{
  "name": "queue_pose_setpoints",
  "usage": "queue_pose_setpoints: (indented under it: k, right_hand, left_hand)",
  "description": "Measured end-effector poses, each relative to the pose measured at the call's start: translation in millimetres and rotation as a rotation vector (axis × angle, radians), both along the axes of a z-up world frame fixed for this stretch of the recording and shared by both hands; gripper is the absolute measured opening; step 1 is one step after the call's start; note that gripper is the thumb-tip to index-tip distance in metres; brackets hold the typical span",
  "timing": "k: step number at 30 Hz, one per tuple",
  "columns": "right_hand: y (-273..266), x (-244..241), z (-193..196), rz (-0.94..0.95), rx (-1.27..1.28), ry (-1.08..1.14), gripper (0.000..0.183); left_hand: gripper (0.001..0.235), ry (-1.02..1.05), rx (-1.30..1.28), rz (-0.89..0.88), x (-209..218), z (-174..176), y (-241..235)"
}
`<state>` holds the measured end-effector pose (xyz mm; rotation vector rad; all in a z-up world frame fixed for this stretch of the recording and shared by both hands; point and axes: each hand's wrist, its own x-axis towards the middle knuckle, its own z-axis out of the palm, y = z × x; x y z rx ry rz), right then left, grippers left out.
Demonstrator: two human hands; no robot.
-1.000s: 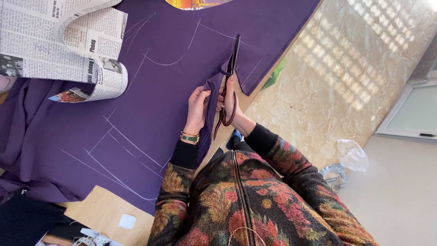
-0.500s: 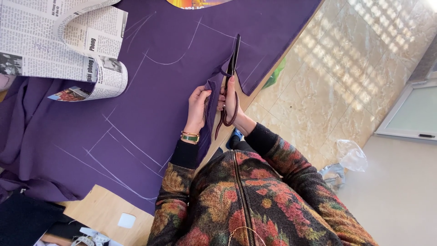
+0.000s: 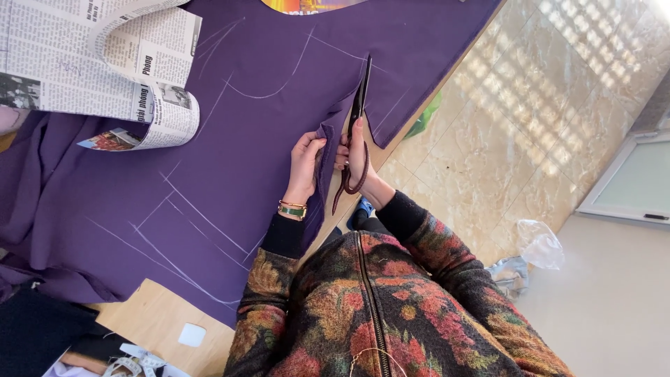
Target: Marking pattern outlines on purple fabric with tailor's chalk and a ruler, then cutting the fabric with scissors.
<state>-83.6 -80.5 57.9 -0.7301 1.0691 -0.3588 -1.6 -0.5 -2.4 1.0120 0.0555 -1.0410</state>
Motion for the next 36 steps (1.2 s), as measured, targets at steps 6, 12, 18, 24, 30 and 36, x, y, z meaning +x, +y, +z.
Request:
queue_pose_setpoints:
  k: [6, 12, 18, 24, 30, 36]
  right_hand:
    - [-15.2, -20.4, 7.9, 0.078, 0.097, -0.028, 0.072]
    - [-60.1, -86.2, 24.4, 0.340, 0.129, 0.044, 0.079]
    - [-110.8, -134.6, 29.4, 0.542, 0.113, 0.043, 0.083]
    - [-166.8, -150.7, 19.5, 0.731, 0.118, 0.008, 0.087]
    - [-242.2, -149.1, 14.7, 0.923, 0.119, 0.036, 0.091]
    - [-305.8, -135.9, 13.5, 1.099, 0.111, 0.014, 0.094]
  left_hand:
    - [0.005, -0.031, 0.025, 0.018, -2.8, -6.9, -3.0]
    - [0.020, -0.364, 0.182, -0.098, -18.0, 9.0, -5.5]
    - [0.037, -0.788, 0.260, -0.225, -37.4, 75.5, -8.7]
    - [0.026, -1.067, 0.443, -0.240, -53.7, 75.9, -24.2]
    - [0.018, -1.166, 0.546, -0.097, -53.0, 60.6, -83.3]
    - [0.010, -1.434, 0.778, 0.103, -29.5, 36.3, -155.4]
